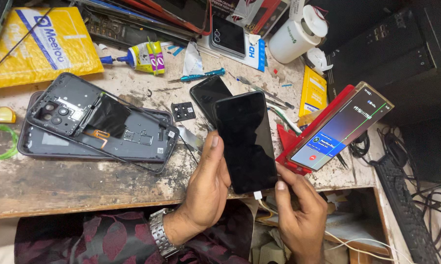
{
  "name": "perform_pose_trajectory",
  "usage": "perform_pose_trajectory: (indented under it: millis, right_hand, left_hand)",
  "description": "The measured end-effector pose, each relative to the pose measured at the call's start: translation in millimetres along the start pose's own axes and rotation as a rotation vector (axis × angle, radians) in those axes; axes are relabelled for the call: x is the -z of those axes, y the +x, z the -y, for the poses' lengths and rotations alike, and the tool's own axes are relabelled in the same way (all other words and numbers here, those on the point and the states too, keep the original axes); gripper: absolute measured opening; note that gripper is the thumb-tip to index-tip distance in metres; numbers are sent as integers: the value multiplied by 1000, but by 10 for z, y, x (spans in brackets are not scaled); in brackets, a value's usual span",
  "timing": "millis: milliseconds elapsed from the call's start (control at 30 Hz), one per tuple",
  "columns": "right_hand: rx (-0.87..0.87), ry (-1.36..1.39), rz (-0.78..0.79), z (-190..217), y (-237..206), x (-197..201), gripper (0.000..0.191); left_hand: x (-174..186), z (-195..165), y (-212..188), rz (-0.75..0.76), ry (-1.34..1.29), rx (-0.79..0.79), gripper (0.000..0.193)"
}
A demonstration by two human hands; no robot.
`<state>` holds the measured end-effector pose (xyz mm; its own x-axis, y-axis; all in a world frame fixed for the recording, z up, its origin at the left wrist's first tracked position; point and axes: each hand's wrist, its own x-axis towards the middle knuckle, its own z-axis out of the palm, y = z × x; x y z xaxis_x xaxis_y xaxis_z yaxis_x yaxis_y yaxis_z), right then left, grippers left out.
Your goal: The person reassembles a disassembled smartphone by aligning the back cover and pressing it into place. The person then connects a charging cable to the phone and holds it while a nearby phone displays a call interface.
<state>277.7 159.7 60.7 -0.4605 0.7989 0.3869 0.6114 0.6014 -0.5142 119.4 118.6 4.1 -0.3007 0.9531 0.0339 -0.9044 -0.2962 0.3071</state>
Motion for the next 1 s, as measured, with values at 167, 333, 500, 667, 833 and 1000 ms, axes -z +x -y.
perform_pose_trajectory:
  millis: [167, 333, 500, 667, 833, 1000]
  right_hand:
    - [-14, 7, -15, -24, -19, -18, 29]
    - [-21, -16, -32, -47, -35, -20, 30]
    - [-70, 25, -26, -55, -44, -9, 31]
    - [-92, 33, -25, -79, -51, -11, 30]
    - [-139, 112, -11, -139, -51, -7, 30]
    - [-170, 173, -23, -203, -78, -17, 31]
  left_hand:
    - [19, 41, 20, -3, -3, -16, 50]
    - [58, 134, 69, -57, -42, 15, 58]
    - [179, 232, 94, -138, 51, 119, 63]
    - [207, 266, 111, -104, 76, 17, 40]
    - [106, 195, 126, -220, 49, 145, 27]
    - [46, 126, 115, -168, 138, 81, 27]
